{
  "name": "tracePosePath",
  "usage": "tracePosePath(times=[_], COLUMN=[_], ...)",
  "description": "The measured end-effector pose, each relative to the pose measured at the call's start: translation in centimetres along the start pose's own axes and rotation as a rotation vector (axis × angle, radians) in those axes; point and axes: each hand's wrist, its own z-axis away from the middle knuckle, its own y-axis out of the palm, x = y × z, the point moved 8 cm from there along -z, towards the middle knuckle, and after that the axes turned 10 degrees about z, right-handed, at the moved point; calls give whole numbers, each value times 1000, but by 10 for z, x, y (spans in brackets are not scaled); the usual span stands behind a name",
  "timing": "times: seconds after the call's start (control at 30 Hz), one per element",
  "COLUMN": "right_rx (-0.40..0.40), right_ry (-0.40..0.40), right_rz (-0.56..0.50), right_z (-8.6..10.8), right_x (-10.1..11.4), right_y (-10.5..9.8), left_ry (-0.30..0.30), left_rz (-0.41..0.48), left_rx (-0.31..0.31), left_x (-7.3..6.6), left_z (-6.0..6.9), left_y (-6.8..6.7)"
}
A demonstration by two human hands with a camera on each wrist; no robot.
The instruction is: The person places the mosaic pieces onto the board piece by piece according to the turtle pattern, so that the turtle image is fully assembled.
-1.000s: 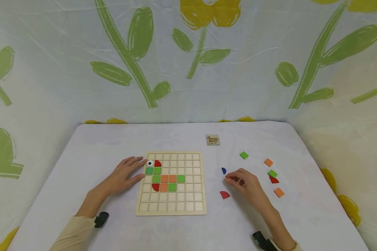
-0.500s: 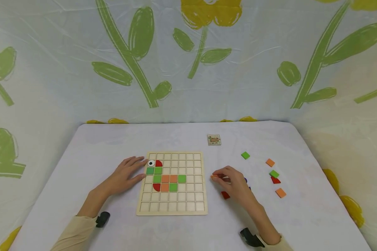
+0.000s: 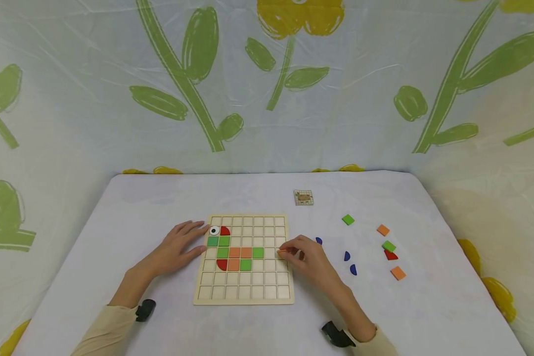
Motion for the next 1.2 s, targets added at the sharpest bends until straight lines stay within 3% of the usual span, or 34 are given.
tracePosePath(times=[0.4, 0.8, 0.97, 1.2], right_rx=[120, 195, 231, 212], right_ry=[9, 38, 47, 6], right_rz=[-87, -129, -98, -30], right_z=[-10, -12, -12, -12], right_x=[17, 25, 26, 31], right_y=[32, 48, 52, 51], left_ry=[12, 3, -2, -5], left_rz=[4, -4, -1, -7], left_rx=[-13, -9, -8, -6], left_x=[0, 1, 2, 5], left_z=[0, -1, -1, 0], left_y=[0, 1, 0, 2])
